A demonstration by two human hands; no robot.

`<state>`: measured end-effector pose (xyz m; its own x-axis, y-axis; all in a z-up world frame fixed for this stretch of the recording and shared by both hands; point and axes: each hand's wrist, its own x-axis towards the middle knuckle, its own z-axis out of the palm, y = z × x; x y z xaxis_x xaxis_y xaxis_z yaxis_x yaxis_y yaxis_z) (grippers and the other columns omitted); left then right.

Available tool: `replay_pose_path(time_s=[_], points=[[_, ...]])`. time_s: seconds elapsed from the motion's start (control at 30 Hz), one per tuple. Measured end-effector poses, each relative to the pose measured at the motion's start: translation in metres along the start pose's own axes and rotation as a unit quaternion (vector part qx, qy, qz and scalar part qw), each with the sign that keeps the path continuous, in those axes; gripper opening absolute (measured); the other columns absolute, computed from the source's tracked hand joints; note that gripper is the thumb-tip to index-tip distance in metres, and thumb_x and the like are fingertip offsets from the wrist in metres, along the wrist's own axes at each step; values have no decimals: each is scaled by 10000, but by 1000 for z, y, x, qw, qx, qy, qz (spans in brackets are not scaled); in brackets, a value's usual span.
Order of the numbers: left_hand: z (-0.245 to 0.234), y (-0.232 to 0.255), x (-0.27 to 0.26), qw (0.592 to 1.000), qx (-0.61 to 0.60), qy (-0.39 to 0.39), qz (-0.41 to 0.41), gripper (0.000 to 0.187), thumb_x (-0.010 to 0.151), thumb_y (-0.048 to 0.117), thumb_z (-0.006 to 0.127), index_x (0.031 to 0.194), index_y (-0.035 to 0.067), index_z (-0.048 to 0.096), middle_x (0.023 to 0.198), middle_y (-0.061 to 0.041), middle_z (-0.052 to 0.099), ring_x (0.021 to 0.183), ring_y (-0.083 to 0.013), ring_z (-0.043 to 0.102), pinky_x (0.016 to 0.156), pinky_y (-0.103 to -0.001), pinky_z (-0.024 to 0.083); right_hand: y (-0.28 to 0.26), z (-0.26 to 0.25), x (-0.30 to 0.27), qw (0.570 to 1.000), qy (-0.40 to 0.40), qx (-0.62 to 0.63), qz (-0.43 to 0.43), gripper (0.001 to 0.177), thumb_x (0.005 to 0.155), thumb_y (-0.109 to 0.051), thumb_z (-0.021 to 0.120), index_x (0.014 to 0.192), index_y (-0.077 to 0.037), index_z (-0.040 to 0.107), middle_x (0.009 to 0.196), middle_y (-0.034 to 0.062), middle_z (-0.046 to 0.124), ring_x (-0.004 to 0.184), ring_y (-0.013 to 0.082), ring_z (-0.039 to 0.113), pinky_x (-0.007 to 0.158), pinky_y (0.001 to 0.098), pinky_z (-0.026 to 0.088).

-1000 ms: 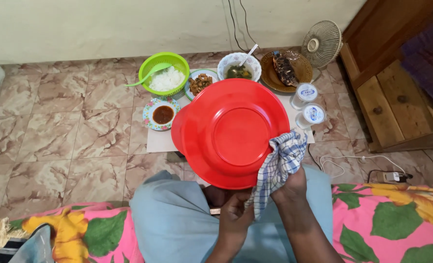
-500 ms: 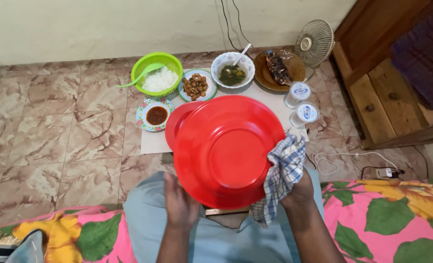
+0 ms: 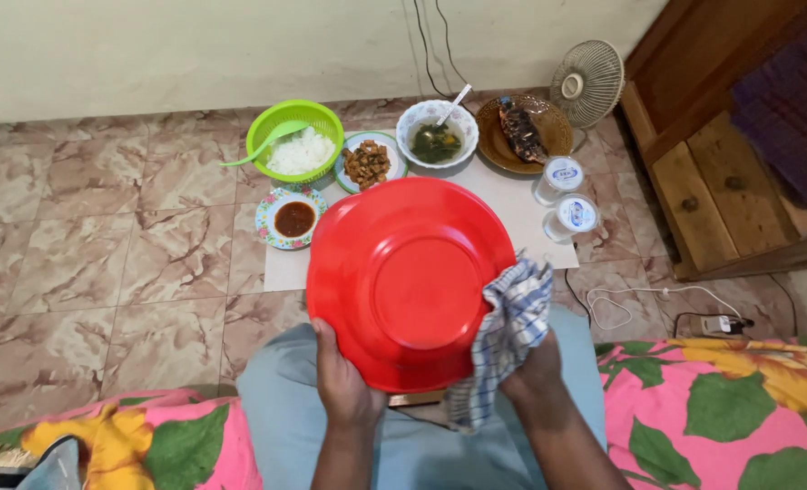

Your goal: The recorder is wiping a red plastic plate with a checkered cloth.

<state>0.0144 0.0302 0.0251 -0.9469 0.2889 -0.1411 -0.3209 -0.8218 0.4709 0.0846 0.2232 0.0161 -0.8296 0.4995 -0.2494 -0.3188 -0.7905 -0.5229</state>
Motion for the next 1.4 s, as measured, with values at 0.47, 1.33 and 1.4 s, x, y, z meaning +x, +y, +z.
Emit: replay_pose_path(time_s=[0.47,1.33,1.4], points=[[-50,11,13,984,-83,-152,-44,622,1139,422,407,1541,-53,387,1566,-210,462,1463,-357,453,1231,-524,352,-11,-14,1,998,-48,19,37,110,1028,-100,605,1134,-94,630,1011,13,698,900,106,676,802,251,556],[-34,20,15,963,-136,-219,-76,554,1181,380,421,1548,-35,401,1575,-217,502,1472,-371,459,1245,-532,355,-24,-15,-5,995,-48,-54,65,124,1042,-122,569,1135,-51,611,1001,46,690,907,142,670,827,285,556],[-15,18,13,987,-60,-90,-119,610,1084,403,410,1554,15,387,1556,-169,489,1429,-328,459,1193,-501,365,-22,-6,-6,993,-115,-17,24,119,1055,-96,555,1159,-63,604,1022,46,678,925,141,662,843,274,547]])
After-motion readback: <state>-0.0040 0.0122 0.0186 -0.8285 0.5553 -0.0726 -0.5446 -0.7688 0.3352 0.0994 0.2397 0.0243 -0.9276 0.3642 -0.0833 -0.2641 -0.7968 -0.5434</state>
